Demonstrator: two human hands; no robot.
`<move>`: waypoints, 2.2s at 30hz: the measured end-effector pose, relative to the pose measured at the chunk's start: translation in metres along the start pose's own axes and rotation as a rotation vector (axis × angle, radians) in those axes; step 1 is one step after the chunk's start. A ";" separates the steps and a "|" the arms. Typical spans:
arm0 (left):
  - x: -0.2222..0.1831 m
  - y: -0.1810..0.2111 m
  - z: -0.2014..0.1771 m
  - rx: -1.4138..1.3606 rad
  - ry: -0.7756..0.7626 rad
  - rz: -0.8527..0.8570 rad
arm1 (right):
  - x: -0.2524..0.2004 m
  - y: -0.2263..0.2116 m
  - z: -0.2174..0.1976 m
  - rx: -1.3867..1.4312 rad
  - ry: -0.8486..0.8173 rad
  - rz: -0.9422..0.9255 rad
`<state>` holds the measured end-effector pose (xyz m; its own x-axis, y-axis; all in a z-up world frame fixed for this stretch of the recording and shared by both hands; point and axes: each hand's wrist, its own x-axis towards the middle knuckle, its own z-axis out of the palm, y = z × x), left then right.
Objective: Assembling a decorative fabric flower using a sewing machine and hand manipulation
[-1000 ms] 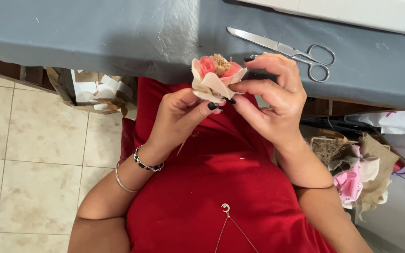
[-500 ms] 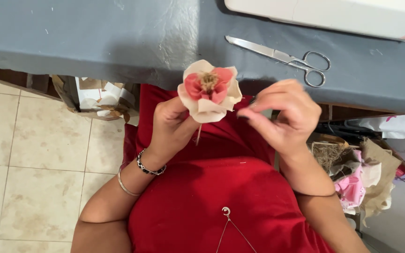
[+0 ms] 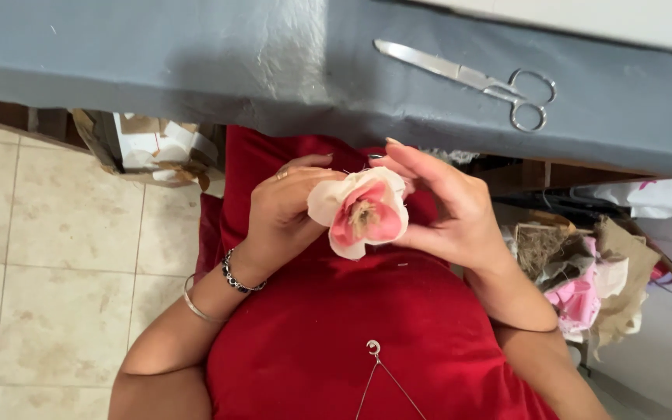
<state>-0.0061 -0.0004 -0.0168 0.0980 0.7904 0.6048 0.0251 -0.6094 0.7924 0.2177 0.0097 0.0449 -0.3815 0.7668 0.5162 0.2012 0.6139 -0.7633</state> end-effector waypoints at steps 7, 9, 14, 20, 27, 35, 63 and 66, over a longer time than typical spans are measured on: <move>-0.019 -0.009 0.006 0.084 -0.076 -0.082 | -0.015 0.000 0.005 -0.048 -0.123 -0.041; -0.021 -0.008 0.009 0.075 -0.103 -0.126 | -0.018 0.001 0.005 -0.054 -0.141 -0.038; -0.014 0.004 0.009 -0.117 -0.280 -0.247 | -0.029 0.013 0.004 -0.082 -0.175 0.010; -0.018 -0.001 0.014 -0.113 -0.251 -0.301 | -0.034 0.022 0.003 -0.032 -0.153 -0.031; -0.019 -0.002 0.017 -0.013 -0.257 -0.197 | -0.040 0.025 0.006 -0.121 -0.095 -0.095; -0.016 0.001 0.008 -0.218 -0.313 -0.296 | -0.027 0.016 0.004 -0.194 -0.149 -0.135; -0.006 0.012 0.008 -0.066 -0.546 -0.325 | -0.026 0.011 -0.004 -0.427 -0.371 -0.287; 0.002 0.018 0.004 -0.175 -0.552 -0.460 | -0.031 0.017 -0.007 -0.412 -0.376 -0.270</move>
<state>-0.0018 -0.0101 -0.0019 0.6035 0.7887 0.1171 0.0299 -0.1692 0.9851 0.2390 -0.0030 0.0186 -0.7446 0.5016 0.4405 0.3564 0.8566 -0.3730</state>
